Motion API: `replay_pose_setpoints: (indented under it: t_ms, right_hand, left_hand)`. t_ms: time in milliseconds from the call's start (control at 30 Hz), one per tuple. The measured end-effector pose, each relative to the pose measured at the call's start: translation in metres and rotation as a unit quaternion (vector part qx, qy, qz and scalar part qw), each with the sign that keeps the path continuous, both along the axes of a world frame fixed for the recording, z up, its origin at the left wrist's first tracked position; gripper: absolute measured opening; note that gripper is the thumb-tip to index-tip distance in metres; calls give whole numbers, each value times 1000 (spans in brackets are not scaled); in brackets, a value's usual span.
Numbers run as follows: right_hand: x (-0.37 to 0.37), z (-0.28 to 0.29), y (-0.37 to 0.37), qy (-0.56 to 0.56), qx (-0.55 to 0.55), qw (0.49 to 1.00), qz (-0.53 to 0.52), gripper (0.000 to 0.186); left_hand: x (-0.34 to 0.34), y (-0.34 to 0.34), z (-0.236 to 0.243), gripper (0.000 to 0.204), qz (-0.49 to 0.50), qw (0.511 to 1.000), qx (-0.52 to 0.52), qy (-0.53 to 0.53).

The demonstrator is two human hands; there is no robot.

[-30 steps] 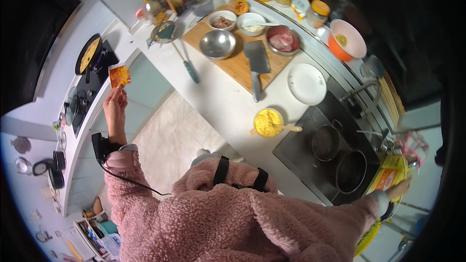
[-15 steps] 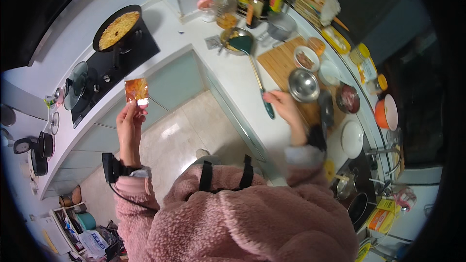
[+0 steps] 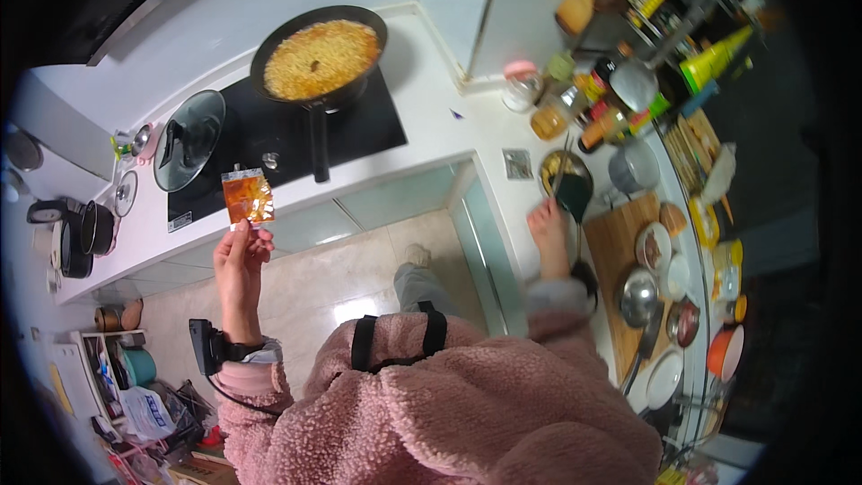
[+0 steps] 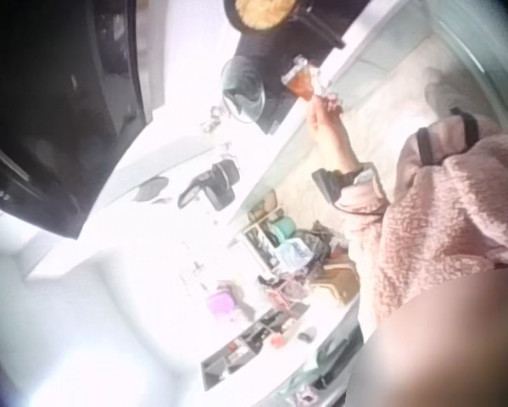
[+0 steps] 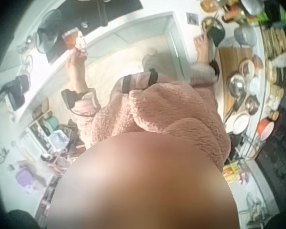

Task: The person stirs noodles in a pan on a gas stove using chopsticks, adds water from a measuring cup, and pours seasoning from a packet into the pan. The person then covers the pan with a lid and briefly stirs a bowl of beaten eggs.

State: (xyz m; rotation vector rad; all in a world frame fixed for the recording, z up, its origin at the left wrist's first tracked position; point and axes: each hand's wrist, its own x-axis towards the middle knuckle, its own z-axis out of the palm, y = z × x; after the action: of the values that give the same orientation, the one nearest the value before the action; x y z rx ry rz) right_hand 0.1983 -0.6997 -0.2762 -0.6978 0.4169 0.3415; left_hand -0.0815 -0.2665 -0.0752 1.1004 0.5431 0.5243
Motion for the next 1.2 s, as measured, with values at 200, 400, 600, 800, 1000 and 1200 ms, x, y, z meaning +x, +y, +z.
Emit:
replay_pose_setpoints:
  t_ms: [200,400,600,800,1000,1200]
  right_hand:
    - [-5,107,60,-211,-230,931,187,23]
    - [124,205,231,-547,-511,558,358,25]
    - [171,252,352,-645,-620,243,376,15]
    - [167,224,416,-628,-461,502,376,22]
    - [173,218,427,-652,-499,452,349,30]
    - [202,230,424,-665,-320,551,391,16]
  left_hand:
    - [83,35,-24,20,52,998,-35,17]
    - [141,30,-57,24,60,989,-123,59]
    - [167,35,-64,19,28,973,-222,51]
    - [178,51,-68,17,101,976,-191,22]
    - [168,68,-65,17,89,973,-212,-19]
    - [153,41,-61,53,-1,955,-297,-18]
